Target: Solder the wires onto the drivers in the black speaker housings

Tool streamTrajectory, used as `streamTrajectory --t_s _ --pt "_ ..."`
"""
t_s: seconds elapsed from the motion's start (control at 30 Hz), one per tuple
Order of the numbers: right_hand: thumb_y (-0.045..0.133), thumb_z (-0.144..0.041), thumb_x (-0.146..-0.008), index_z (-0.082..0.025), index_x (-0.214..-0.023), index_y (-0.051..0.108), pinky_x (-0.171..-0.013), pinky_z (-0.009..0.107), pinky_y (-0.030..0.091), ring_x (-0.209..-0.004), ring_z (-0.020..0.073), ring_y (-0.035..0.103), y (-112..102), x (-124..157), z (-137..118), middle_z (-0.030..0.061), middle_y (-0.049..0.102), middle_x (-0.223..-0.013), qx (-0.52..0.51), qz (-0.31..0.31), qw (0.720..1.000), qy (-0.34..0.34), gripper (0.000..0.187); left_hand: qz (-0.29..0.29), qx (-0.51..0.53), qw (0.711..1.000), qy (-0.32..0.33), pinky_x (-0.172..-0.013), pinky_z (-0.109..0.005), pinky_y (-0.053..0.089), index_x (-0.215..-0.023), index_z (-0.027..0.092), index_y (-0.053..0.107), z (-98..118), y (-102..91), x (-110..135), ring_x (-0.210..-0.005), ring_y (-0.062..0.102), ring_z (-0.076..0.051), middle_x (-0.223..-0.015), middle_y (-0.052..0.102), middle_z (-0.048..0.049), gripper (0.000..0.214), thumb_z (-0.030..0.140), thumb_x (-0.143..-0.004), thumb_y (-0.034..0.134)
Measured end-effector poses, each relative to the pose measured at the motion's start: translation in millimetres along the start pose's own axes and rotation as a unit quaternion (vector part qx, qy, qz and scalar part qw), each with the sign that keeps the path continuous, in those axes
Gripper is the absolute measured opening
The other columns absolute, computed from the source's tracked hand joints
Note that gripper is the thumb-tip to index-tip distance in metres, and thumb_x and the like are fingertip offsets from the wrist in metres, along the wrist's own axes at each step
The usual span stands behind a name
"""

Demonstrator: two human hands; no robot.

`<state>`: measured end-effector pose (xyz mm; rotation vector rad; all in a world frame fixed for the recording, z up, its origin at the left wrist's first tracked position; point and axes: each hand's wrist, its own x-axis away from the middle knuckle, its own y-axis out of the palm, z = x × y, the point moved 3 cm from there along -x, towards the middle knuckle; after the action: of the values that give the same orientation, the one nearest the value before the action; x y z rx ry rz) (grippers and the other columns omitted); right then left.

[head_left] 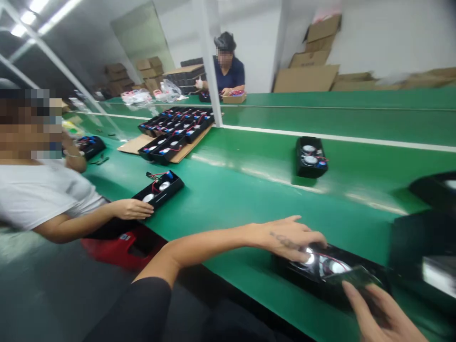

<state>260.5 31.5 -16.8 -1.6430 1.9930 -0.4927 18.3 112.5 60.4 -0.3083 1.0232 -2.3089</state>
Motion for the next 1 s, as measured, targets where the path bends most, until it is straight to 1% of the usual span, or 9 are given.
streamTrajectory --t_s 0.1,0.17,0.27,0.33,0.4,0.53,0.6,0.77,1.0 --pt "0.072 -0.057 -0.086 -0.02 -0.118 0.075 -0.07 0.035 0.064 -0.084 0.028 0.078 -16 -22 -29 0.0089 0.082 -0.101 -0.034 -0.009 0.999 0.009 0.049 0.09 0.122 0.987 -0.057 -0.102 -0.043 0.053 -0.13 0.02 0.059 -3 8.6 8 -0.098 0.07 -0.021 -0.11 0.074 -0.0077 0.038 0.031 -0.094 0.059" --pt "0.074 -0.048 -0.088 -0.022 -0.112 0.077 -0.073 0.033 0.064 -0.087 0.0253 0.079 -20 -34 -48 0.0069 0.082 -0.099 -0.045 -0.057 0.996 -0.055 0.035 0.145 0.176 0.969 -0.097 -0.09 -0.036 0.057 -0.127 0.022 0.062 -9 13.3 14 -0.096 0.07 -0.02 -0.109 0.074 -0.007 0.032 0.032 -0.097 0.056" --pt "0.067 -0.024 -0.096 -0.023 -0.101 0.079 -0.081 0.032 0.064 -0.09 0.0207 0.077 -22 -42 -70 0.0056 0.082 -0.1 -0.018 -0.118 0.965 -0.233 0.014 0.182 0.159 0.967 -0.083 -0.104 -0.041 0.053 -0.115 0.025 0.07 -13 15.1 22 -0.114 0.067 -0.021 -0.12 0.071 -0.0065 0.023 0.03 -0.102 0.052" --pt "0.055 -0.009 -0.098 -0.022 -0.108 0.078 -0.082 0.032 0.063 -0.093 0.0192 0.075 -20 -39 -79 0.0067 0.08 -0.106 0.046 -0.156 0.929 -0.332 0.028 0.181 0.103 0.976 -0.057 -0.117 -0.049 0.045 -0.107 0.026 0.073 -12 14.4 29 -0.136 0.055 -0.025 -0.137 0.063 -0.0076 0.022 0.029 -0.102 0.052" --pt "0.048 0.0 -0.095 -0.02 -0.112 0.076 -0.078 0.033 0.061 -0.091 0.0197 0.073 -14 -35 -84 0.0077 0.079 -0.105 0.143 -0.203 0.895 -0.37 0.038 0.166 0.03 0.985 -0.041 -0.124 -0.059 0.035 -0.109 0.027 0.072 -8 15.7 35 -0.153 0.037 -0.032 -0.152 0.052 -0.0087 0.018 0.032 -0.099 0.058" --pt "0.047 0.005 -0.089 -0.017 -0.108 0.075 -0.078 0.034 0.056 -0.09 0.0214 0.07 0 -28 -88 0.0071 0.077 -0.099 0.268 -0.312 0.849 -0.331 0.041 0.124 -0.112 0.986 -0.013 -0.123 -0.077 0.02 -0.117 0.026 0.068 -3 32.1 40 -0.158 0.019 -0.046 -0.165 0.037 -0.0133 0.05 0.054 -0.078 0.083" --pt "0.047 0.004 -0.09 -0.018 -0.11 0.074 -0.08 0.034 0.054 -0.092 0.0213 0.07 6 -27 -90 0.0072 0.076 -0.103 0.283 -0.357 0.836 -0.307 0.04 0.106 -0.162 0.981 -0.013 -0.122 -0.079 0.021 -0.117 0.025 0.067 -2 43.8 38 -0.158 0.02 -0.048 -0.165 0.037 -0.0156 0.059 0.051 -0.07 0.091" --pt "0.047 0.003 -0.086 -0.017 -0.109 0.07 -0.075 0.034 0.048 -0.09 0.0212 0.065 7 -32 -91 0.0095 0.072 -0.109 0.287 -0.401 0.816 -0.301 0.038 0.105 -0.212 0.97 -0.049 -0.124 -0.075 0.025 -0.111 0.023 0.068 4 56.2 33 -0.157 0.029 -0.043 -0.163 0.044 -0.014 0.041 0.024 -0.075 0.087" --pt "0.049 -0.006 -0.088 -0.015 -0.111 0.065 -0.082 0.037 0.051 -0.094 0.0237 0.062 7 -25 -86 0.012 0.067 -0.109 0.257 -0.41 0.827 -0.288 0.03 0.122 -0.203 0.969 -0.062 -0.123 -0.072 0.028 -0.1 0.024 0.072 4 57.7 30 -0.152 0.036 -0.041 -0.158 0.052 -0.0097 0.029 0.019 -0.074 0.081"
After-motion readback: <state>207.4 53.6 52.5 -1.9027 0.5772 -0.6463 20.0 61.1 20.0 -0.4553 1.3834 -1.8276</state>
